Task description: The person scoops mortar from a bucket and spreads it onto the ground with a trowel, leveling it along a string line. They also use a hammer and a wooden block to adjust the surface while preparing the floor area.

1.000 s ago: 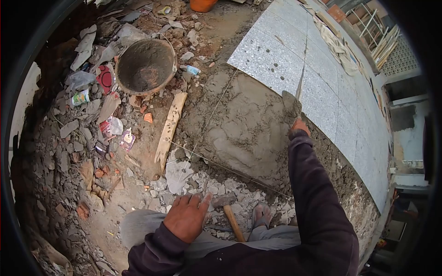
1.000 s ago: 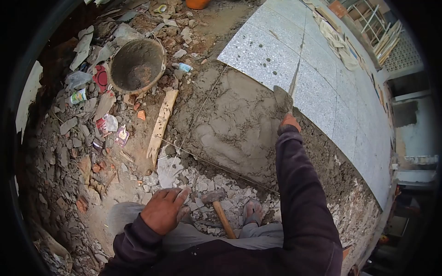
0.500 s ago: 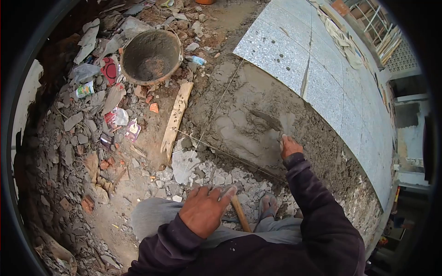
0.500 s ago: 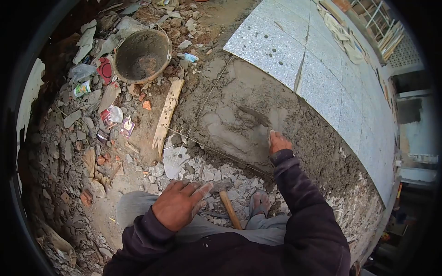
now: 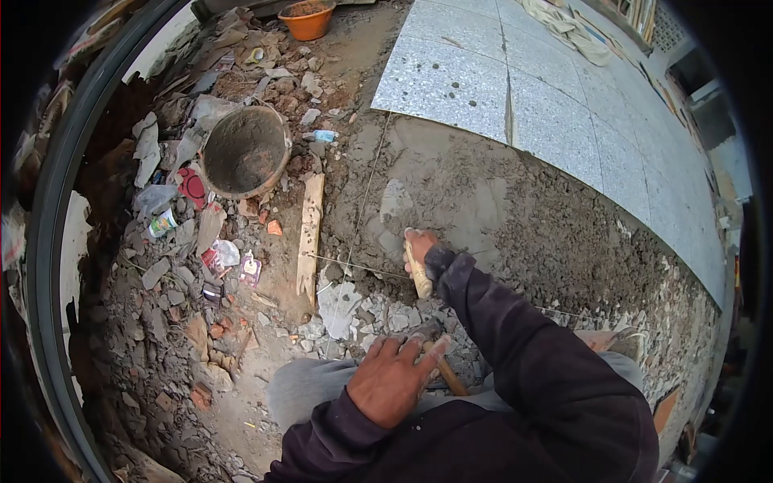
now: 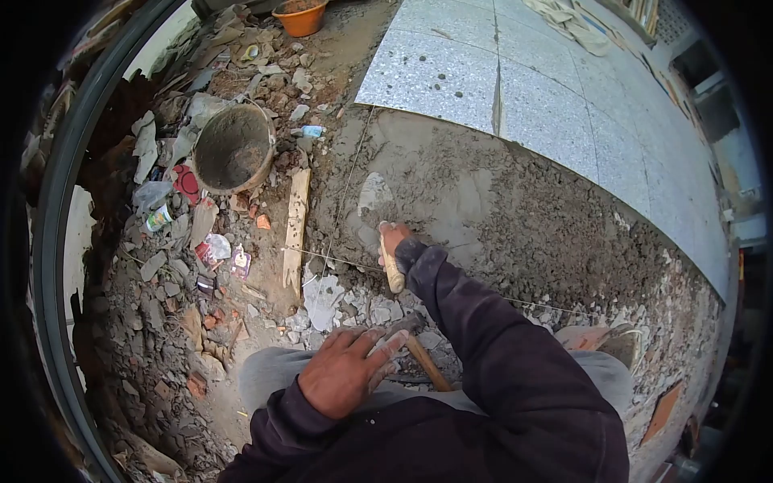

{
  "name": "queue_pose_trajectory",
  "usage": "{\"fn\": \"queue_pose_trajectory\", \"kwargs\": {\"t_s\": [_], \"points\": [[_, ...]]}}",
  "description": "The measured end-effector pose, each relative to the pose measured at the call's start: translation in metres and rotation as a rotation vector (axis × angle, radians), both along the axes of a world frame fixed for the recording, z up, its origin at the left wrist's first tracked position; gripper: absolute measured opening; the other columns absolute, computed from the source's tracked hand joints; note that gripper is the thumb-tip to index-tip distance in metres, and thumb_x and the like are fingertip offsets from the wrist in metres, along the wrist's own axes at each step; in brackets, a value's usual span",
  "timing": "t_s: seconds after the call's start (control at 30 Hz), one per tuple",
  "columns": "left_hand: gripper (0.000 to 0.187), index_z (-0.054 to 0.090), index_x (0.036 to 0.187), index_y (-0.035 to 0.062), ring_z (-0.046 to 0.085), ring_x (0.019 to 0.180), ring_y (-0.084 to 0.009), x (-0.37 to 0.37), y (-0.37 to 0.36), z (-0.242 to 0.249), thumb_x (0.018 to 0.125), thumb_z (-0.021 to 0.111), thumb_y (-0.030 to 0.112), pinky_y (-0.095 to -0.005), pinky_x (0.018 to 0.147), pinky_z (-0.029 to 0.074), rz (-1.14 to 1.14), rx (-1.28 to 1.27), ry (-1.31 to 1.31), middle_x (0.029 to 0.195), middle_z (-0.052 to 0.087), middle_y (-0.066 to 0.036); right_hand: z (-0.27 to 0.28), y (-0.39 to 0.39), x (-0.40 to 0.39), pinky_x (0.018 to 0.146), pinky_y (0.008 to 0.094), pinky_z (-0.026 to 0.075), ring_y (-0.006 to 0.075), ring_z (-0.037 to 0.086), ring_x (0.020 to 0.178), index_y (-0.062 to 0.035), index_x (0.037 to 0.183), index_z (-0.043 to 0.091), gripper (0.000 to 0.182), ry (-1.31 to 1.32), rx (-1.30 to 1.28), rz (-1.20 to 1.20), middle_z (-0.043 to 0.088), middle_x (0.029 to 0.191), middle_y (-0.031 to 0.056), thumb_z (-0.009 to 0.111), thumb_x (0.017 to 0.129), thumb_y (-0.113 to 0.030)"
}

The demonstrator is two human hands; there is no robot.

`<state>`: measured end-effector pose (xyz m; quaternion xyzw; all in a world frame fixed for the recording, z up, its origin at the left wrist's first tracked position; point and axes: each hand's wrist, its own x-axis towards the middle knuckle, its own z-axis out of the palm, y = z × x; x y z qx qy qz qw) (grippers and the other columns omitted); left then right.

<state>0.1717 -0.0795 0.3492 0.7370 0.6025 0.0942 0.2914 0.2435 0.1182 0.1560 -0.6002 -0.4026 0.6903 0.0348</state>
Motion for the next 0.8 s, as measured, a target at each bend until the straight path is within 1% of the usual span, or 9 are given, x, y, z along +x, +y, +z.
{"fn": "queue_pose_trajectory", "kwargs": {"t_s": [0.07, 0.13, 0.17, 0.23, 0.33, 0.5, 0.63, 0.73, 0.8], "points": [[0.048, 0.04, 0.122, 0.0122, 0.047, 0.097, -0.0297, 0.005, 0.003, 0.002, 0.077, 0.054, 0.019, -0.0378, 0.085, 0.037, -0.007, -0.009, 0.0, 0.107, 0.05, -0.014, -0.002, 0.023, 0.003, 0.048, 0.0426, 0.045, 0.0275, 0.055, 0.052, -0.0027, 0.084, 0.05, 0.031, -0.074, 0.014, 0.305, 0.055, 0.069, 0.0145, 0.042, 0.082, -0.032], [0.047, 0.041, 0.121, 0.0114, 0.047, 0.097, -0.0297, 0.008, 0.008, 0.004, 0.077, 0.055, 0.02, -0.0369, 0.084, 0.037, 0.009, 0.001, 0.008, 0.106, 0.051, -0.014, -0.018, 0.051, 0.028, 0.058, 0.0439, 0.046, 0.032, 0.057, 0.065, -0.0015, 0.088, 0.052, 0.031, -0.32, 0.674, 0.742, 0.057, 0.079, 0.0185, 0.043, 0.081, -0.03], [0.046, 0.042, 0.121, 0.0111, 0.047, 0.096, -0.0297, 0.01, 0.009, 0.004, 0.077, 0.055, 0.02, -0.0364, 0.083, 0.038, 0.012, -0.002, 0.008, 0.105, 0.051, -0.014, -0.009, 0.058, 0.038, 0.063, 0.0445, 0.046, 0.0342, 0.058, 0.072, -0.001, 0.089, 0.054, 0.031, -0.464, 0.993, 0.949, 0.059, 0.084, 0.0204, 0.043, 0.081, -0.029], [0.044, 0.043, 0.119, 0.0107, 0.048, 0.094, -0.0296, 0.015, 0.011, 0.004, 0.078, 0.055, 0.02, -0.0359, 0.082, 0.039, 0.001, 0.04, 0.006, 0.105, 0.052, -0.014, 0.031, 0.085, 0.051, 0.077, 0.0419, 0.043, 0.0353, 0.055, 0.089, -0.0018, 0.095, 0.057, 0.032, -0.692, 0.772, 1.165, 0.057, 0.096, 0.02, 0.043, 0.08, -0.026], [0.043, 0.044, 0.118, 0.0107, 0.049, 0.092, -0.0295, 0.023, 0.014, 0.004, 0.077, 0.055, 0.021, -0.0357, 0.081, 0.04, -0.023, 0.085, 0.02, 0.104, 0.052, -0.014, 0.01, 0.134, 0.085, 0.075, 0.0405, 0.043, 0.0342, 0.055, 0.086, -0.0024, 0.094, 0.059, 0.031, -0.881, 0.708, 0.748, 0.059, 0.091, 0.0158, 0.043, 0.08, -0.025], [0.046, 0.041, 0.12, 0.012, 0.049, 0.091, -0.0294, 0.03, 0.012, 0.004, 0.077, 0.056, 0.021, -0.0358, 0.08, 0.04, -0.125, 0.112, 0.034, 0.101, 0.053, -0.014, 0.0, 0.192, 0.173, 0.065, 0.0415, 0.044, 0.0314, 0.056, 0.073, -0.0057, 0.09, 0.059, 0.031, -0.828, 0.634, 0.567, 0.059, 0.079, 0.0149, 0.045, 0.081, -0.032], [0.049, 0.039, 0.122, 0.0129, 0.049, 0.091, -0.0297, 0.027, 0.015, 0.004, 0.076, 0.056, 0.019, -0.0363, 0.081, 0.04, -0.142, 0.082, 0.006, 0.099, 0.053, -0.014, -0.013, 0.186, 0.224, 0.057, 0.0423, 0.045, 0.0291, 0.057, 0.062, -0.0083, 0.087, 0.06, 0.032, -0.646, 0.542, 0.639, 0.059, 0.07, 0.0142, 0.047, 0.081, -0.037], [0.051, 0.039, 0.123, 0.013, 0.049, 0.091, -0.0306, 0.025, 0.018, 0.002, 0.075, 0.057, 0.016, -0.0371, 0.081, 0.039, -0.067, 0.031, -0.023, 0.099, 0.053, -0.014, -0.03, 0.135, 0.249, 0.06, 0.0384, 0.046, 0.0275, 0.058, 0.061, -0.0041, 0.095, 0.056, 0.039, -0.443, 0.336, 0.827, 0.058, 0.067, 0.013, 0.042, 0.082, -0.038], [0.051, 0.04, 0.122, 0.012, 0.049, 0.091, -0.0307, 0.023, 0.02, 0.0, 0.074, 0.057, 0.015, -0.0372, 0.081, 0.039, -0.027, 0.03, -0.014, 0.098, 0.053, -0.014, 0.04, 0.091, 0.23, 0.059, 0.0354, 0.048, 0.0276, 0.059, 0.06, -0.003, 0.096, 0.057, 0.041, -0.549, 0.32, 0.916, 0.059, 0.073, 0.0131, 0.041, 0.083, -0.038]]}}
